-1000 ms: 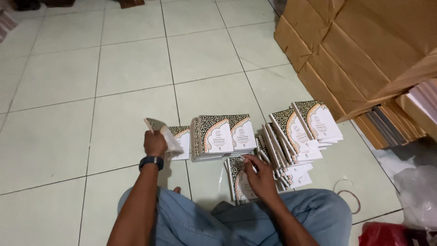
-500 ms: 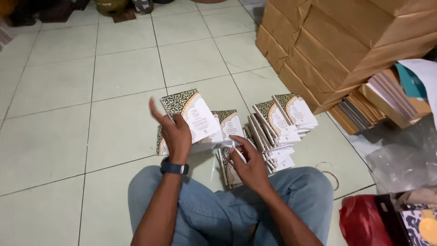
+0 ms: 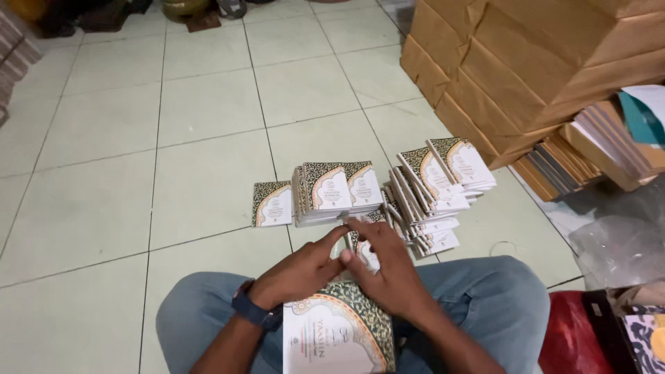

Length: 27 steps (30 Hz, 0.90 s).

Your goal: The person sits on the floor and repeatedly picks up small books from a stack, applies clear tape to the spine, and places them into a separate stack. The person handles the books and tape by hand throughout the process.

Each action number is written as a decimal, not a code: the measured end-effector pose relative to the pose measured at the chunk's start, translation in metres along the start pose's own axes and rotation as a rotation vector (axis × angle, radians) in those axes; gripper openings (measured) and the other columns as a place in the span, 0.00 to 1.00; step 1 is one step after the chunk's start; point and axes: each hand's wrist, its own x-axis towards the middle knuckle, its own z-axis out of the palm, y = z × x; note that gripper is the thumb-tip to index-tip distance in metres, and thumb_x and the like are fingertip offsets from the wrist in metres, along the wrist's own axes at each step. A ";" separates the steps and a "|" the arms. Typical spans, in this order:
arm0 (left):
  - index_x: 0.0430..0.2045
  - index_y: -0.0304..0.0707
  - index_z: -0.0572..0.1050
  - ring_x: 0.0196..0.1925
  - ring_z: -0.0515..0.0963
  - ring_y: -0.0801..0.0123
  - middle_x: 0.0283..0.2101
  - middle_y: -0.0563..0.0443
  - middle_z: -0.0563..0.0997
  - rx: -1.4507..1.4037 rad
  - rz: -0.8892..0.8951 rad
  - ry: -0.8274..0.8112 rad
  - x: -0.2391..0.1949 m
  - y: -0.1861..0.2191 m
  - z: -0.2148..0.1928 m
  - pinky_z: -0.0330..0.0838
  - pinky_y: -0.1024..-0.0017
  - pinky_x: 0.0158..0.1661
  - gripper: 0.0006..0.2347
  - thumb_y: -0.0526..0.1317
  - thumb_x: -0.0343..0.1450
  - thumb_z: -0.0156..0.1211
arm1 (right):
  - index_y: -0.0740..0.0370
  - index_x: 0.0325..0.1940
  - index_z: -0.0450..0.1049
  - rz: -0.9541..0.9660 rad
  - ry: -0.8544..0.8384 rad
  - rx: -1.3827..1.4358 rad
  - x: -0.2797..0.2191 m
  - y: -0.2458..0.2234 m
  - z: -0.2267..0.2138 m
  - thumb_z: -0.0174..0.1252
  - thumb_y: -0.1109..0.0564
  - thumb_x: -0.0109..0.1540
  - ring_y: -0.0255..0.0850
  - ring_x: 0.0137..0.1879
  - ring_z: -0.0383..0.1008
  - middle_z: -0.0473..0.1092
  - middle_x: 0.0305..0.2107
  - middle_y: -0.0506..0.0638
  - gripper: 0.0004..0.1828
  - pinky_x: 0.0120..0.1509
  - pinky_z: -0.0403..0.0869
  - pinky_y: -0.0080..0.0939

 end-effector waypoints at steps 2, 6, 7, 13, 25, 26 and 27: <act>0.71 0.48 0.53 0.21 0.68 0.69 0.21 0.48 0.73 -0.040 0.116 0.008 0.005 -0.014 0.005 0.61 0.67 0.25 0.26 0.51 0.76 0.41 | 0.47 0.71 0.67 0.122 -0.164 0.191 -0.001 -0.001 0.004 0.48 0.32 0.64 0.42 0.56 0.70 0.65 0.46 0.51 0.35 0.61 0.67 0.41; 0.67 0.48 0.56 0.43 0.80 0.71 0.54 0.46 0.80 -0.294 0.134 -0.002 0.021 -0.002 -0.002 0.73 0.72 0.41 0.27 0.54 0.73 0.45 | 0.46 0.69 0.70 0.168 -0.202 0.284 0.010 0.006 -0.006 0.45 0.30 0.64 0.39 0.54 0.68 0.66 0.47 0.48 0.35 0.62 0.69 0.43; 0.64 0.49 0.59 0.39 0.81 0.71 0.42 0.47 0.80 -0.328 0.092 -0.006 0.025 0.002 -0.002 0.73 0.73 0.41 0.25 0.55 0.72 0.47 | 0.44 0.68 0.71 0.206 -0.184 0.270 0.013 0.010 -0.008 0.43 0.29 0.63 0.40 0.53 0.68 0.66 0.45 0.49 0.35 0.60 0.68 0.43; 0.62 0.43 0.63 0.24 0.74 0.73 0.24 0.46 0.83 -0.478 0.253 0.035 0.070 -0.028 0.010 0.67 0.75 0.29 0.17 0.42 0.78 0.49 | 0.59 0.65 0.76 0.272 -0.121 0.551 0.030 0.055 -0.003 0.46 0.47 0.70 0.50 0.50 0.71 0.70 0.45 0.61 0.25 0.55 0.70 0.50; 0.57 0.43 0.65 0.16 0.69 0.80 0.24 0.44 0.83 -0.706 0.183 -0.025 0.119 -0.061 0.013 0.60 0.83 0.21 0.13 0.44 0.80 0.48 | 0.62 0.64 0.77 0.450 -0.162 0.685 0.048 0.100 0.021 0.42 0.44 0.71 0.47 0.43 0.67 0.71 0.40 0.60 0.28 0.48 0.69 0.48; 0.57 0.42 0.65 0.14 0.67 0.79 0.24 0.42 0.83 -0.735 0.163 -0.031 0.120 -0.063 0.012 0.59 0.82 0.19 0.13 0.44 0.80 0.48 | 0.60 0.65 0.77 0.456 -0.169 0.671 0.045 0.107 0.026 0.42 0.45 0.72 0.47 0.44 0.67 0.71 0.41 0.59 0.27 0.49 0.70 0.48; 0.57 0.42 0.65 0.14 0.67 0.79 0.24 0.42 0.83 -0.739 0.159 -0.038 0.125 -0.069 0.016 0.59 0.82 0.19 0.13 0.44 0.80 0.48 | 0.60 0.65 0.77 0.466 -0.167 0.670 0.045 0.107 0.027 0.42 0.45 0.72 0.47 0.44 0.67 0.71 0.41 0.59 0.27 0.49 0.70 0.48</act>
